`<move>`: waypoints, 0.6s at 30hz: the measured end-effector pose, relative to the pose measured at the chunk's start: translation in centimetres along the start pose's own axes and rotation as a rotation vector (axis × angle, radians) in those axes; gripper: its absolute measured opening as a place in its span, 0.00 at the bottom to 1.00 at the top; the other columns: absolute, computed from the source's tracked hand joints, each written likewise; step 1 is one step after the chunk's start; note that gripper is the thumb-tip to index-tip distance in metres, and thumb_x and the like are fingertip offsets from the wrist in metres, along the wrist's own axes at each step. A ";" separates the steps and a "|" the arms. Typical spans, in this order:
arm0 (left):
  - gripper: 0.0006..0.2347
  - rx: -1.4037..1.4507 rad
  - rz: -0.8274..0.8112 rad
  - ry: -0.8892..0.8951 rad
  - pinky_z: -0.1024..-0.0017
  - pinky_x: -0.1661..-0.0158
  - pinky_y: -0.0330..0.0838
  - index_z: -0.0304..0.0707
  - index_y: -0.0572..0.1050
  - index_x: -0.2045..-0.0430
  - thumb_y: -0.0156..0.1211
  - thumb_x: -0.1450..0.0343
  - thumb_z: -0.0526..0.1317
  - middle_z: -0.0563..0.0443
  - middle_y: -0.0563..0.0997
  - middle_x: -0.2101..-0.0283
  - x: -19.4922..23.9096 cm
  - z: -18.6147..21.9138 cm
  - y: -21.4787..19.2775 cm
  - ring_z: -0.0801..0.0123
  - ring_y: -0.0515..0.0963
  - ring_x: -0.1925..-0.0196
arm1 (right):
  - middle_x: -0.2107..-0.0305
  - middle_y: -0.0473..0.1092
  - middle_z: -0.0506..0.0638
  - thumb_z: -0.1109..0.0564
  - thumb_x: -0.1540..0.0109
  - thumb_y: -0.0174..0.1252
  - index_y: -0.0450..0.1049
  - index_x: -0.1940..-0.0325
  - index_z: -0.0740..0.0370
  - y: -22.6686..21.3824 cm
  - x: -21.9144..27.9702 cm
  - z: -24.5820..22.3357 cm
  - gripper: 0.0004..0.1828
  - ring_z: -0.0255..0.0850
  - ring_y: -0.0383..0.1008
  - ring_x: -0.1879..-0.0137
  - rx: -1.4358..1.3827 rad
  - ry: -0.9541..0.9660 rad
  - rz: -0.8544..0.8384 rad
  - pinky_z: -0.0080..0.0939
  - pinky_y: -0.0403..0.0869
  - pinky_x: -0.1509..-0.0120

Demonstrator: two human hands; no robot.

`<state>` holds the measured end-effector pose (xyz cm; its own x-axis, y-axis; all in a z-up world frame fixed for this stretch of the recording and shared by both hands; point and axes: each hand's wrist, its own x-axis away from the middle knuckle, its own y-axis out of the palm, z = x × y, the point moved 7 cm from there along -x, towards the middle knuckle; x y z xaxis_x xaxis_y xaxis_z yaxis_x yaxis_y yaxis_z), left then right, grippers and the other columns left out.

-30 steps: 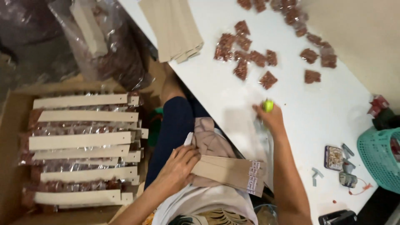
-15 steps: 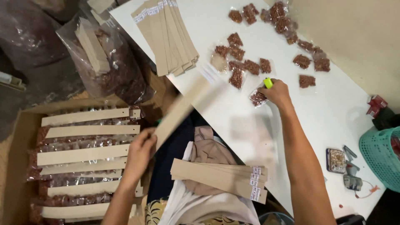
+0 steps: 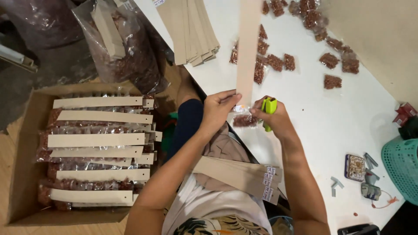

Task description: The person sits on the floor and repeatedly picks up small plastic bags containing brown food items, places them on a cardboard strip, and staples the strip to the bag using a handheld stapler. The person then places the finished packages into a cardboard box.

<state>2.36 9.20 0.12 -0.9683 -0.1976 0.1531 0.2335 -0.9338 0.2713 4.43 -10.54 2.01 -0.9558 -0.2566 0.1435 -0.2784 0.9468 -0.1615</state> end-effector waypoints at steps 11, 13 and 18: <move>0.16 -0.016 -0.105 -0.051 0.74 0.65 0.84 0.33 0.82 0.54 0.73 0.32 0.41 0.42 0.86 0.65 -0.5 -0.8 0.5 0.75 0.82 0.66 | 0.66 0.74 0.53 0.58 0.50 0.76 0.72 0.59 0.63 0.0 -0.2 0.1 0.22 0.40 0.74 0.59 -0.161 -0.043 0.087 0.40 0.71 0.51; 0.17 -0.031 -0.144 -0.072 0.73 0.64 0.83 0.32 0.82 0.54 0.74 0.34 0.42 0.44 0.85 0.64 0.1 -1.7 0.7 0.73 0.82 0.64 | 0.67 0.74 0.53 0.59 0.50 0.76 0.71 0.58 0.63 0.0 0.1 0.1 0.22 0.39 0.74 0.59 -0.169 -0.045 0.097 0.39 0.70 0.52; 0.09 -0.219 -0.133 -0.054 0.70 0.66 0.82 0.37 0.85 0.62 0.69 0.31 0.41 0.42 0.87 0.68 1.3 -3.0 0.6 0.73 0.83 0.66 | 0.69 0.73 0.52 0.58 0.50 0.76 0.72 0.58 0.63 0.0 -0.2 1.1 0.23 0.39 0.75 0.63 -0.179 -0.018 0.114 0.39 0.73 0.54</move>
<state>1.03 7.51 -2.35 -0.9816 -0.0584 0.1820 0.0741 -0.9940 0.0808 4.52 -10.66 0.94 -0.9821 -0.1480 0.1167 -0.1490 0.9888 0.0007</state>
